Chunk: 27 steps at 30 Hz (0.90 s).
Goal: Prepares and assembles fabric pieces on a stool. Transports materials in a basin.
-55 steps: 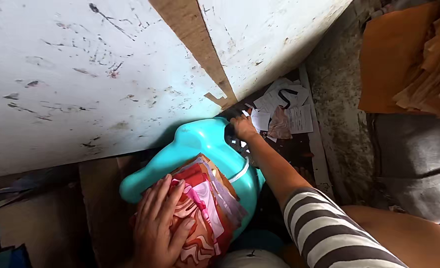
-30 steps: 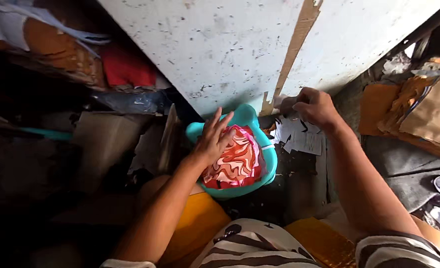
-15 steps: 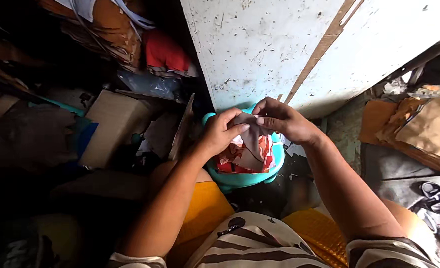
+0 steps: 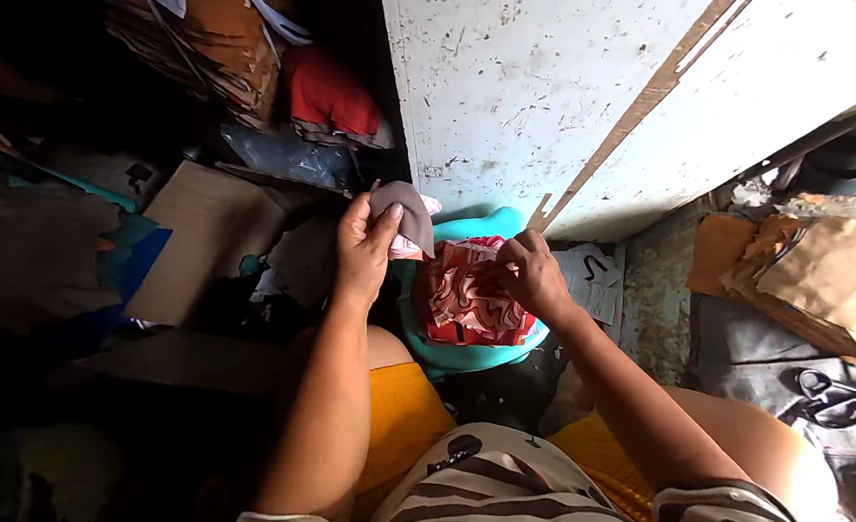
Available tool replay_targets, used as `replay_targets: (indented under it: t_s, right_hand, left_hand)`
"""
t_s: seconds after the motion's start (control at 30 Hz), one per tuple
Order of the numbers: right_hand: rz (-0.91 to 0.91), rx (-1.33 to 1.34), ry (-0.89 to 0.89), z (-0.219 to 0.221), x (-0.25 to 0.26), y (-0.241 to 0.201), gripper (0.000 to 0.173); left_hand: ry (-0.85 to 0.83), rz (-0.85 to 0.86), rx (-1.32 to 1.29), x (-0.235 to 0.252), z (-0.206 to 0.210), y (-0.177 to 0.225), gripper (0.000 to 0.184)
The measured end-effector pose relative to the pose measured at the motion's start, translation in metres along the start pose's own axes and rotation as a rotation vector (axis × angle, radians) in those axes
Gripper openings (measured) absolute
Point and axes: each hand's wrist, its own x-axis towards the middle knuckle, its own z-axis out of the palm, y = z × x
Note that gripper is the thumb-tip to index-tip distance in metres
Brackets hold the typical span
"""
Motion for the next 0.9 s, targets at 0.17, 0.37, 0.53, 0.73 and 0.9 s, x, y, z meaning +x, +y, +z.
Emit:
replay_targets:
  t_s: [0.17, 0.37, 0.53, 0.73, 0.9]
  right_hand:
    - [-0.242, -0.077, 0.049, 0.009, -0.032, 0.003, 0.011]
    - [-0.107, 0.265, -0.021, 0.001, -0.025, -0.004, 0.011]
    - [0.082, 0.224, -0.231, -0.025, 0.009, -0.02, 0.019]
    - [0.187, 0.286, -0.349, -0.037, 0.024, -0.021, 0.021]
    - [0.351, 0.391, -0.412, -0.027, 0.02, -0.004, 0.056]
  left_hand:
    - [0.022, 0.064, -0.028, 0.009, -0.003, -0.005, 0.011]
    - [-0.011, 0.116, 0.004, 0.012, -0.002, -0.009, 0.012]
    - [-0.023, 0.113, 0.075, 0.013, -0.004, -0.013, 0.015]
    - [0.004, 0.103, 0.139, 0.013, -0.008, -0.013, 0.017]
    - [-0.009, 0.108, 0.181, 0.013, -0.009, -0.014, 0.016]
